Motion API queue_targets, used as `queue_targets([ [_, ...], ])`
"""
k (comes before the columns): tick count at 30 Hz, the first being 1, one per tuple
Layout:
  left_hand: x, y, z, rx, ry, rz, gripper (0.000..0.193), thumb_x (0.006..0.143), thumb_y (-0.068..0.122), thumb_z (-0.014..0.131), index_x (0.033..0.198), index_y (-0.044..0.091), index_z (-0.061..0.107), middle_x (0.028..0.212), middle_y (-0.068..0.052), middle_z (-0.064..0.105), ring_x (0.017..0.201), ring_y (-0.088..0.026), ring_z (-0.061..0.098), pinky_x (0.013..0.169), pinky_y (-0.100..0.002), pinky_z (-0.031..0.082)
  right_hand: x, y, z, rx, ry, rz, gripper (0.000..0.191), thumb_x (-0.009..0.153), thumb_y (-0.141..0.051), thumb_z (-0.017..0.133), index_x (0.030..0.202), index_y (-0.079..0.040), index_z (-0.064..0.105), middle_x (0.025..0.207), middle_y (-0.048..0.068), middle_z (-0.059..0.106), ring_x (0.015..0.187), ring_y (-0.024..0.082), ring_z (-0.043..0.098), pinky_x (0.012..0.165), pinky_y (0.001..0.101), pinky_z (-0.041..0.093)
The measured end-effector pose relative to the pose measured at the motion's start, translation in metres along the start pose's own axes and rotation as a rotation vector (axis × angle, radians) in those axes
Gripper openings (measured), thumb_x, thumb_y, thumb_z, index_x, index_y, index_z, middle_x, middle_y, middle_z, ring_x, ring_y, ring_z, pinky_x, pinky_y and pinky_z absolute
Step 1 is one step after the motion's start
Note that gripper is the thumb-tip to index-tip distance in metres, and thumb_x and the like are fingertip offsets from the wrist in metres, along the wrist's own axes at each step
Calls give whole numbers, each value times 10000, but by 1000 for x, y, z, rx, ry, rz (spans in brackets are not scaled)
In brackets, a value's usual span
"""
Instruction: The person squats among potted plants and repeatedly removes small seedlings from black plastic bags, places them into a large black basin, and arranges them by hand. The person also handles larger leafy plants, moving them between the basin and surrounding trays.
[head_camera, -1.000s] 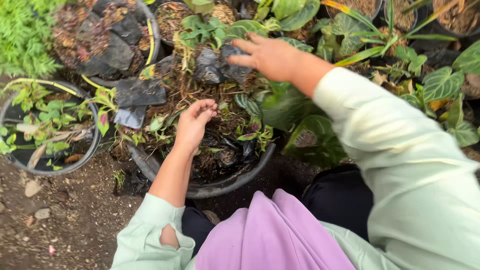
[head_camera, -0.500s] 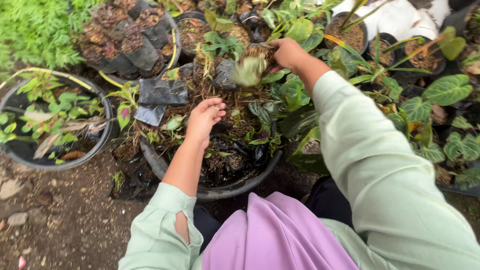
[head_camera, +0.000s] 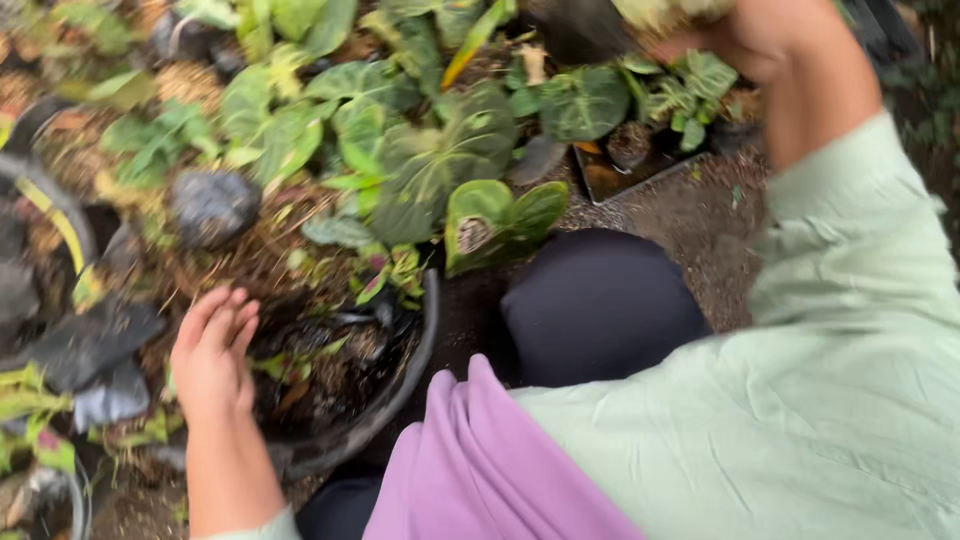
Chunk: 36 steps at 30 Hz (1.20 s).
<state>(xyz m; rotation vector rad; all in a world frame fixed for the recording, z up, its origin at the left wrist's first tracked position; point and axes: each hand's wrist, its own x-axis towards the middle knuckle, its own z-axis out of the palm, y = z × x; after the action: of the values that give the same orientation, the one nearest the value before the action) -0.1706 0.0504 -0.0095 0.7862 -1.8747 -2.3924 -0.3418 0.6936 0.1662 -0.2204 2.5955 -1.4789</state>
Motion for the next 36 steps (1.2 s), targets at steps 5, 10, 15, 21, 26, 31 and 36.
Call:
queue_targets([
  [5,-7,-6,16,77,7,23,274,1049,6,524,1310,4,608,1230,-117,701,1067,-211,696,944,-309,556,-84,115,-34,347,339,593,373,1046,-42,501,1397,-48,627,1355,126,680,1118,248,733,820,346,619],
  [10,-18,-9,36,128,-18,29,279,1049,-29,503,1308,-4,605,1242,-122,688,1086,-208,686,961,-307,545,-100,251,12,642,431,960,510,1013,85,364,1520,30,346,1352,288,587,1086,449,700,832,371,614],
  [15,-27,-9,54,153,17,33,274,1045,-33,496,1294,-5,606,1246,-128,681,1092,-209,685,959,-306,545,-74,296,73,882,480,955,478,1035,-15,323,1497,35,432,1304,275,626,944,390,747,695,389,639],
  [21,-26,-15,63,200,29,30,273,1039,-40,497,1290,-15,602,1245,-133,682,1083,-212,685,950,-302,547,-38,275,133,784,1020,886,351,973,-7,396,1286,-57,548,1083,197,673,818,440,722,533,440,625],
  [26,-20,-19,67,232,20,-2,280,1042,-40,490,1294,-12,607,1244,-134,687,1091,-212,687,955,-301,549,-14,270,147,735,1015,886,348,973,29,426,1284,-47,561,1121,175,647,883,389,691,635,415,604],
  [31,-17,-20,76,279,-11,-5,282,1040,-35,495,1301,-19,600,1250,-151,685,1102,-225,685,971,-319,542,-11,282,149,595,822,883,346,974,65,456,1283,-38,574,1159,153,622,948,337,659,736,389,583],
  [36,-12,-21,66,290,-48,33,336,969,-8,528,1293,-20,618,1262,-144,704,1125,-227,707,979,-315,546,-36,261,120,26,772,578,348,974,100,486,1281,-28,587,1197,132,597,1014,285,628,838,363,563],
])
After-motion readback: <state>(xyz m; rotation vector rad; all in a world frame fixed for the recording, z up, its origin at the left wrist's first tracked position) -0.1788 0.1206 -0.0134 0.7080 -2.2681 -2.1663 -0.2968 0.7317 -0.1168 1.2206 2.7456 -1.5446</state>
